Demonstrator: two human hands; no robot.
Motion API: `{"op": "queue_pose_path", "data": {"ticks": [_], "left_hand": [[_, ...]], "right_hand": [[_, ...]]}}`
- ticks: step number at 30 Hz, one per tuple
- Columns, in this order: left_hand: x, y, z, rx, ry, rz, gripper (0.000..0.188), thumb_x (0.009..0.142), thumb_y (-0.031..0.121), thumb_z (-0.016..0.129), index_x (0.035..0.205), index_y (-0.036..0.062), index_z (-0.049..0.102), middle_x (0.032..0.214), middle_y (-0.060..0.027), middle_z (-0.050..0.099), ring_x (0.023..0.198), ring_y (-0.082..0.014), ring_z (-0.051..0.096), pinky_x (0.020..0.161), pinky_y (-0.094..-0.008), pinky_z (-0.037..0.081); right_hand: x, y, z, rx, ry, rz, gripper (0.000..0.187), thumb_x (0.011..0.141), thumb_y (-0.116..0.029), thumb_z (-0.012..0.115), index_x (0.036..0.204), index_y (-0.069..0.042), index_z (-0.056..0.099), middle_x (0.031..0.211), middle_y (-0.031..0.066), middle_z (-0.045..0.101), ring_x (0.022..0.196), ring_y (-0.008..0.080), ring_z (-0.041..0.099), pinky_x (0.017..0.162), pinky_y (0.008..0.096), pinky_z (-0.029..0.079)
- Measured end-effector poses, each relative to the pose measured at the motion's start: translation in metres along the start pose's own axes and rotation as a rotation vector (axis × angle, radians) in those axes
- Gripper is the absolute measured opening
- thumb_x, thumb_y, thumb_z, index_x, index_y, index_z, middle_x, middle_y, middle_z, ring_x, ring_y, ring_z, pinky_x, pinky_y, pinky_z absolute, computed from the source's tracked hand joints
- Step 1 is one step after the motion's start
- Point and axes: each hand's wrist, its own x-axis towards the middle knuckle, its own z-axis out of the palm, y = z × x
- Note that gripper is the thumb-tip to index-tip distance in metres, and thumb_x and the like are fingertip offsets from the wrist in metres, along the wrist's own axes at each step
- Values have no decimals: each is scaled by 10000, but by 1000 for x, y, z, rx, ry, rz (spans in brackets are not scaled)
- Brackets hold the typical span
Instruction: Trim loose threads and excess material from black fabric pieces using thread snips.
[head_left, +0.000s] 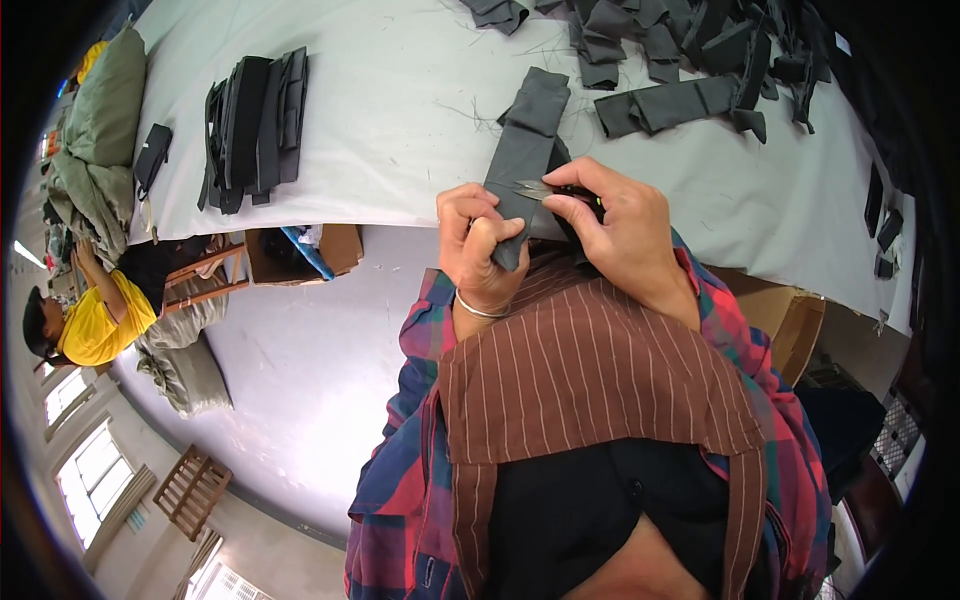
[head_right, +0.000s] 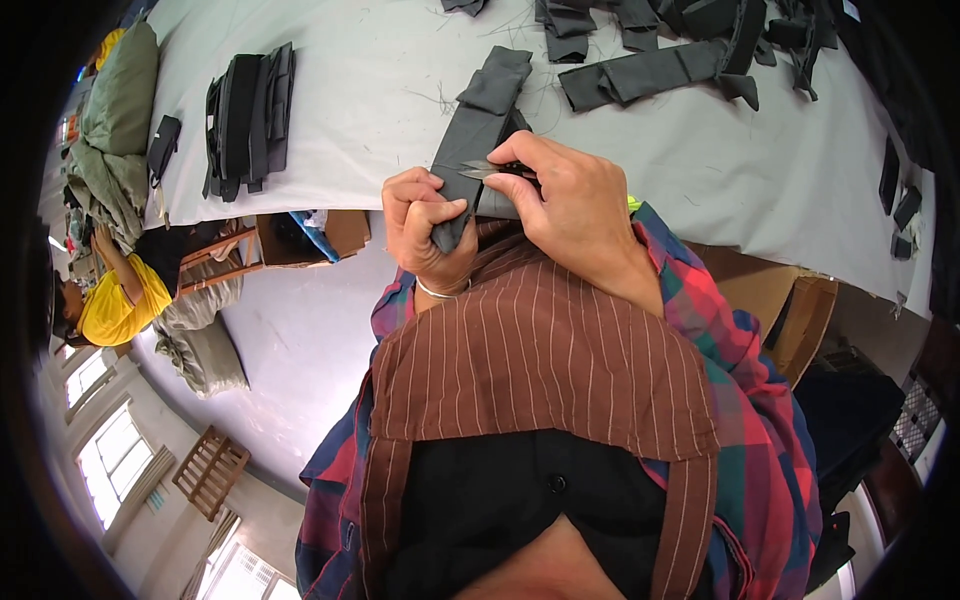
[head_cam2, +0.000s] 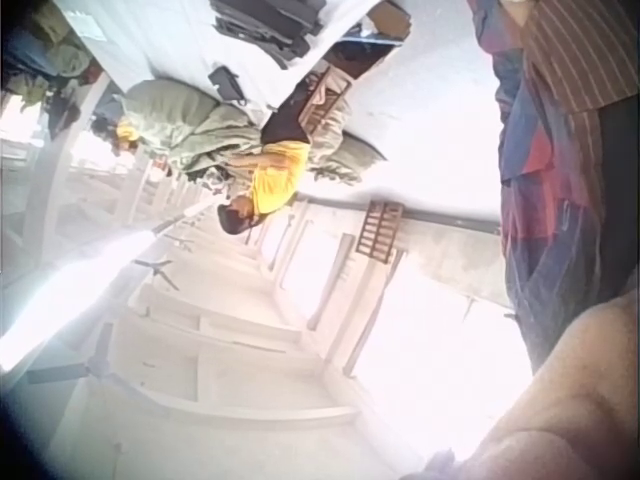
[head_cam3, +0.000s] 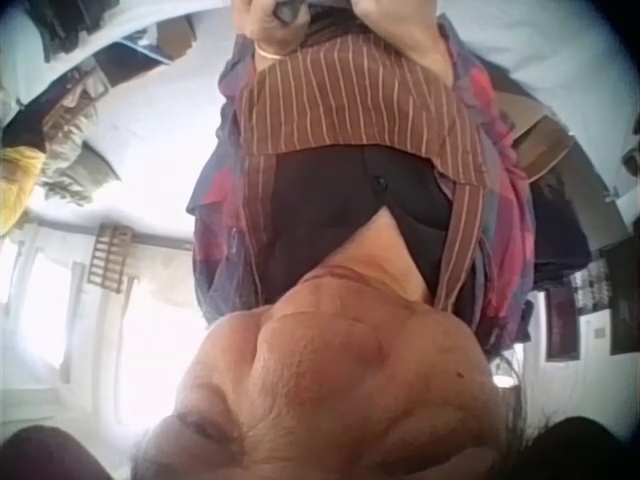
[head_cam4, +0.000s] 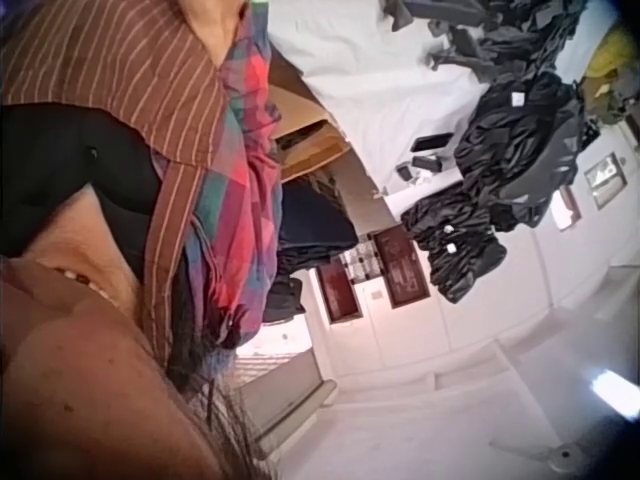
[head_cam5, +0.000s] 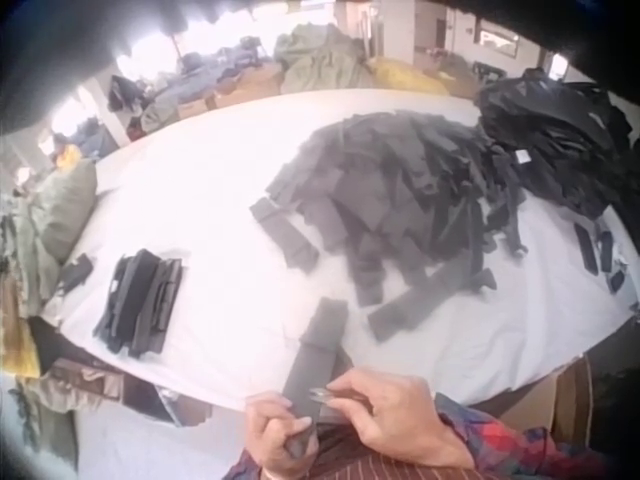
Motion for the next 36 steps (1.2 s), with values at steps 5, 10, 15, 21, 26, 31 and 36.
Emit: {"op": "queue_pose_path", "data": {"ticks": [5, 10, 15, 21, 26, 31, 36], "left_hand": [[-1, -2, 1, 2, 10, 3, 315, 466, -111, 681, 707, 62, 574, 748, -66, 487, 753, -254, 540, 623, -337, 461], [-2, -4, 2, 2, 9, 9, 314, 467, -115, 675, 705, 61, 572, 742, -67, 484, 750, -254, 539, 619, -335, 459], [0, -3, 2, 9, -12, 15, 311, 466, -121, 661, 702, 57, 568, 738, -68, 481, 751, -258, 540, 620, -337, 458], [-2, -3, 3, 15, -26, 10, 311, 462, -123, 653, 703, 54, 567, 741, -71, 479, 762, -262, 544, 626, -339, 460], [-5, -4, 3, 10, -45, -6, 313, 460, -132, 644, 700, 52, 564, 748, -76, 476, 769, -264, 543, 635, -344, 463], [-4, -3, 1, 17, -30, -11, 318, 456, -140, 632, 700, 51, 561, 747, -79, 473, 772, -265, 541, 639, -347, 465], [-5, -5, 3, 25, -40, -17, 320, 450, -134, 632, 699, 56, 563, 750, -77, 474, 763, -265, 535, 634, -341, 461]], "right_hand": [[1, 5, 0, 12, -38, 66, 126, 814, -183, 673, 883, -87, 628, 686, 52, 625, 526, 232, 558, 479, 331, 396], [4, 3, -5, 85, 13, 94, 138, 814, -186, 674, 925, -108, 645, 727, 58, 646, 551, 229, 577, 494, 320, 416], [5, -2, -2, -16, -27, -11, 167, 815, -188, 665, 976, -145, 663, 758, 50, 635, 608, 230, 600, 518, 340, 442], [-2, -2, 2, -187, -95, -34, 225, 815, -173, 652, 1024, -247, 688, 636, 40, 514, 556, 241, 561, 478, 356, 432], [-3, 4, 9, -357, 3, -135, 281, 792, -142, 645, 1019, -298, 699, 638, 23, 498, 529, 222, 546, 446, 346, 413], [10, 27, -7, -448, 142, -25, 296, 796, -131, 632, 1036, -295, 690, 640, 39, 481, 553, 244, 545, 457, 360, 414], [5, 4, -8, -75, -8, -28, 229, 840, -195, 622, 1063, -205, 673, 720, 62, 604, 623, 271, 595, 515, 383, 444]]}}
